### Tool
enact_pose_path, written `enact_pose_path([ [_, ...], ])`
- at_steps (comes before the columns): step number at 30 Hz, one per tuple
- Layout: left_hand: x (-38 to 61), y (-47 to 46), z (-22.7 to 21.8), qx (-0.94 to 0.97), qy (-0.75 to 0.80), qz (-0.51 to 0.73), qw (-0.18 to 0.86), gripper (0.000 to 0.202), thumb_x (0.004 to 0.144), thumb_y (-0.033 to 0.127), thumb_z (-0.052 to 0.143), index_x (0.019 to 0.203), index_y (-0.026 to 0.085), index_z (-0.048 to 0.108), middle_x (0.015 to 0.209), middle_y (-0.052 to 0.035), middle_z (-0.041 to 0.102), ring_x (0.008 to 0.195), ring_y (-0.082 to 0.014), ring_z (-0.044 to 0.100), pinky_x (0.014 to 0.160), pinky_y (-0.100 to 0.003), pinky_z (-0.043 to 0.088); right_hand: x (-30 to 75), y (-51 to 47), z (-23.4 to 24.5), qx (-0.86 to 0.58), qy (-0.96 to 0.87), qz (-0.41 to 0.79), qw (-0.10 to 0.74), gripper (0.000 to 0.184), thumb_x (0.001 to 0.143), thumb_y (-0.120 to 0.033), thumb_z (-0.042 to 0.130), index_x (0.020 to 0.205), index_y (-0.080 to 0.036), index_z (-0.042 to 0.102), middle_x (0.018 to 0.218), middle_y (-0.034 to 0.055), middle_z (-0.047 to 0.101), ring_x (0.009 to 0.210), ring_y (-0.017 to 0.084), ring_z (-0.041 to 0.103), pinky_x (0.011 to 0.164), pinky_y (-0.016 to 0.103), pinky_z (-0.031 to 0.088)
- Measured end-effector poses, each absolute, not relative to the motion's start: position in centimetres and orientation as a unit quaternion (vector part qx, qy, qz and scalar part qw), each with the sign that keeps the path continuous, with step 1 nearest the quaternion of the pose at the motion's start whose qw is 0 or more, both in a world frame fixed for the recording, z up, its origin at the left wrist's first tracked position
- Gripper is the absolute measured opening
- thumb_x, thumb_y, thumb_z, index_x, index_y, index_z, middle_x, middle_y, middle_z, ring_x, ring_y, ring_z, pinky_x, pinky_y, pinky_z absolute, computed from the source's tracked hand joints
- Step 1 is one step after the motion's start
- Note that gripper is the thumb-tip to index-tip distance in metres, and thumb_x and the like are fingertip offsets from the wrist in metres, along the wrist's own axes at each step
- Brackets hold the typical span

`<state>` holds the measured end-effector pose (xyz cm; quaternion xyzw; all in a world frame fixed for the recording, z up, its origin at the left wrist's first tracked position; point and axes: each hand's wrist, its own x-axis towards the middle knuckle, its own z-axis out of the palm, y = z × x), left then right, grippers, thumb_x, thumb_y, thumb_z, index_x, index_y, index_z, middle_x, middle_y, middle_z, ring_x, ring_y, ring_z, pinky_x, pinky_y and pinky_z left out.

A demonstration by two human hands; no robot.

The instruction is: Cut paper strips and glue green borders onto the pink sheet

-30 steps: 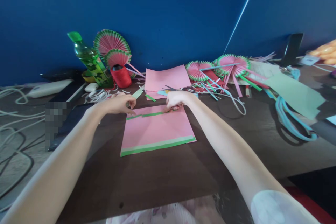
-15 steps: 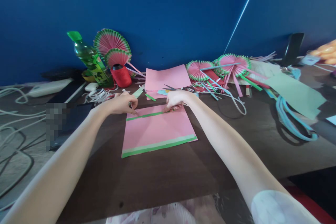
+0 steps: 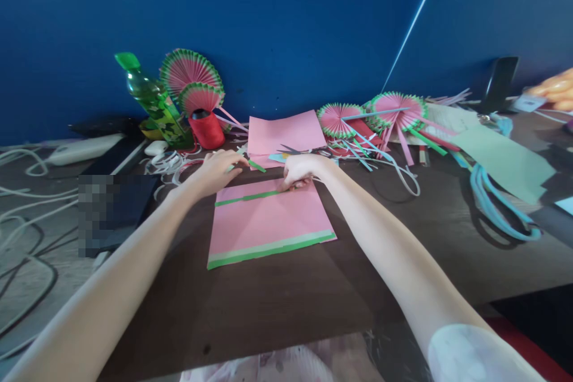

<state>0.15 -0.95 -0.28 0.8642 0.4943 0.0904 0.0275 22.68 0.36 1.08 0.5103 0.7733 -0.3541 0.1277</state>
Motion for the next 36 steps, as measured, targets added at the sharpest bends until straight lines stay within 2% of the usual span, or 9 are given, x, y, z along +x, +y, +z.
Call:
enact_pose_path([
  [3, 0.8, -0.9, -1.7, 0.889, 0.443, 0.118, 0.014, 0.037, 0.087, 0.015, 0.034, 0.118, 0.023, 0.053, 0.128, -0.0048, 0.054, 0.117, -0.0195, 0.046, 0.096, -0.036, 0.032, 22.6, 0.3, 1.1, 0.513, 0.769, -0.359, 0.128, 0.034, 0.065, -0.048, 0.066, 0.059, -0.015, 0.057, 0.041, -0.006, 0.045, 0.036, 0.004, 0.036, 0.04, 0.021, 0.028],
  [5, 0.8, -0.7, -2.2, 0.903, 0.416, 0.103, 0.024, 0.038, 0.088, 0.015, 0.033, 0.12, 0.022, 0.052, 0.131, -0.0046, 0.052, 0.119, -0.0171, 0.046, 0.097, -0.032, 0.033, 22.5, 0.2, 1.1, 0.514, 0.767, -0.362, 0.129, 0.033, 0.066, -0.046, 0.066, 0.058, -0.015, 0.055, 0.041, -0.0061, 0.045, 0.035, 0.004, 0.036, 0.04, 0.021, 0.029],
  [13, 0.6, -0.8, -1.1, 0.88, 0.467, 0.079, -0.036, 0.019, 0.082, 0.017, 0.045, 0.088, 0.017, 0.063, 0.093, -0.0098, 0.065, 0.095, -0.0244, 0.058, 0.086, -0.037, 0.04, 22.6, 0.3, 1.1, 0.522, 0.764, -0.356, 0.133, 0.036, 0.064, -0.05, 0.066, 0.061, -0.015, 0.057, 0.043, -0.0058, 0.046, 0.037, 0.004, 0.036, 0.04, 0.02, 0.029],
  [15, 0.5, -1.1, -0.2, 0.86, 0.501, 0.098, 0.016, 0.017, 0.08, 0.018, 0.046, 0.083, 0.017, 0.063, 0.09, -0.0079, 0.066, 0.09, -0.0227, 0.059, 0.083, -0.034, 0.042, 22.6, 0.4, 1.1, 0.521, 0.764, -0.356, 0.135, 0.039, 0.062, -0.053, 0.067, 0.062, -0.014, 0.058, 0.043, -0.0058, 0.046, 0.037, 0.004, 0.036, 0.04, 0.02, 0.029],
  [18, 0.2, -1.6, 1.7, 0.812, 0.538, 0.148, 0.17, 0.017, 0.075, 0.028, 0.053, 0.083, 0.017, 0.062, 0.086, -0.0041, 0.068, 0.082, -0.0186, 0.061, 0.075, -0.029, 0.045, 22.6, 0.4, 1.2, 0.516, 0.765, -0.362, 0.134, 0.042, 0.061, -0.055, 0.068, 0.062, -0.014, 0.059, 0.043, -0.0054, 0.046, 0.037, 0.004, 0.034, 0.039, 0.021, 0.028],
  [22, -0.2, -2.3, 3.4, 0.735, 0.518, 0.061, 0.433, 0.015, 0.069, 0.03, 0.057, 0.077, 0.017, 0.056, 0.072, -0.002, 0.068, 0.068, -0.0153, 0.064, 0.066, -0.027, 0.047, 22.6, 0.3, 1.4, 0.513, 0.763, -0.369, 0.135, 0.041, 0.062, -0.055, 0.067, 0.063, -0.015, 0.059, 0.043, -0.0049, 0.045, 0.039, 0.005, 0.035, 0.04, 0.022, 0.027],
  [25, -0.2, -2.6, 3.4, 0.676, 0.522, -0.008, 0.521, 0.013, 0.067, 0.026, 0.058, 0.075, 0.018, 0.051, 0.068, -0.0021, 0.068, 0.065, -0.0147, 0.064, 0.065, -0.026, 0.048, 22.5, 0.1, 1.6, 0.52, 0.763, -0.357, 0.139, 0.041, 0.063, -0.055, 0.067, 0.064, -0.015, 0.06, 0.045, -0.0046, 0.046, 0.04, 0.006, 0.036, 0.043, 0.022, 0.028],
  [30, -1.4, -2.2, 3.3, 0.646, 0.609, -0.043, 0.458, 0.011, 0.064, 0.022, 0.057, 0.07, 0.018, 0.05, 0.064, -0.0039, 0.067, 0.062, -0.0159, 0.064, 0.062, -0.026, 0.049, 22.5, 0.0, 1.7, 0.52, 0.765, -0.355, 0.135, 0.04, 0.063, -0.054, 0.067, 0.063, -0.015, 0.058, 0.048, -0.004, 0.047, 0.042, 0.006, 0.037, 0.044, 0.023, 0.029],
  [36, -3.3, -1.2, 3.9, 0.714, 0.57, 0.005, 0.406, 0.018, 0.061, 0.03, 0.059, 0.074, 0.018, 0.059, 0.081, -0.001, 0.067, 0.074, -0.015, 0.061, 0.066, -0.023, 0.047, 22.5, 0.1, 1.7, 0.524, 0.758, -0.363, 0.137, 0.04, 0.063, -0.054, 0.067, 0.062, -0.015, 0.057, 0.048, -0.0036, 0.047, 0.042, 0.006, 0.037, 0.043, 0.023, 0.029],
])
